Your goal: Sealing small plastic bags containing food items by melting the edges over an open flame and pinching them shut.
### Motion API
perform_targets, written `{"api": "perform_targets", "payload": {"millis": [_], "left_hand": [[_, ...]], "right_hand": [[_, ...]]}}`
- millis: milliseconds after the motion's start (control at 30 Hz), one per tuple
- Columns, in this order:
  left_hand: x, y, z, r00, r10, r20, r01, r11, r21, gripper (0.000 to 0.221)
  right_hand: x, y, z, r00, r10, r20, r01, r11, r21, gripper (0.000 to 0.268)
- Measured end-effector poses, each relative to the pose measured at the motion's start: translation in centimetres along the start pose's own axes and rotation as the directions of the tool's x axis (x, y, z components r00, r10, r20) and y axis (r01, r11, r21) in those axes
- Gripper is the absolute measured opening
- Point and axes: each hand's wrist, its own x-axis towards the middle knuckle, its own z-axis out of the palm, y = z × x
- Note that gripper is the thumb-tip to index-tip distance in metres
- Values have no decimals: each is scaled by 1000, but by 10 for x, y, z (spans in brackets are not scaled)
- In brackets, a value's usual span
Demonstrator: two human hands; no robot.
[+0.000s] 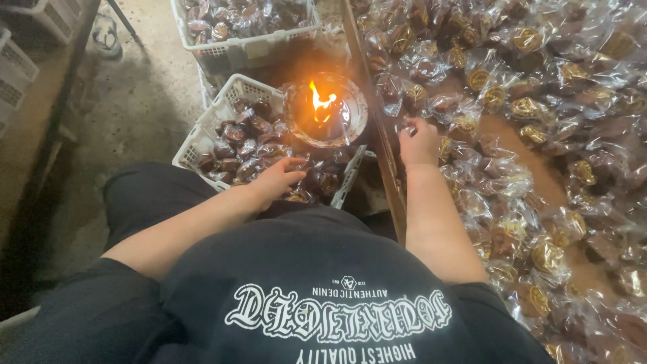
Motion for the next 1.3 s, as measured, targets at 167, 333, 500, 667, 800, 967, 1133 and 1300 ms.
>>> {"api": "perform_targets", "payload": {"millis": [167,333,500,667,800,967,1133,1300], "left_hand": [[-16,12,3,977,151,149,-99,946,-309,71],[-9,13,11,951,253,179,-113,821,-559,65],[-15,20,9,950,294,104,-210,850,-482,40],[-9,22,8,957,291,19,-252,858,-448,45],[-23,35,11,976,218,20,-177,837,-519,30],[-21,30,21,982,191,13,-143,778,-612,22],[17,5,22,989,148,21,-112,828,-550,23],[15,14,15,995,101,-20,-88,738,-670,26]], "right_hand": [[-64,-107,-68,997,60,-50,31,278,960,21],[-163,-206,-157,824,-243,511,-382,428,819,53],[-105,-133,4,687,-541,484,-166,532,830,77],[-129,-160,-36,870,-404,283,-212,211,954,15],[-113,-153,-9,821,-465,331,53,639,767,28],[-106,-132,24,912,-292,289,-23,666,746,43],[-114,-140,21,849,-374,372,13,719,695,33],[-111,-145,15,826,-356,436,-74,698,712,37]]}}
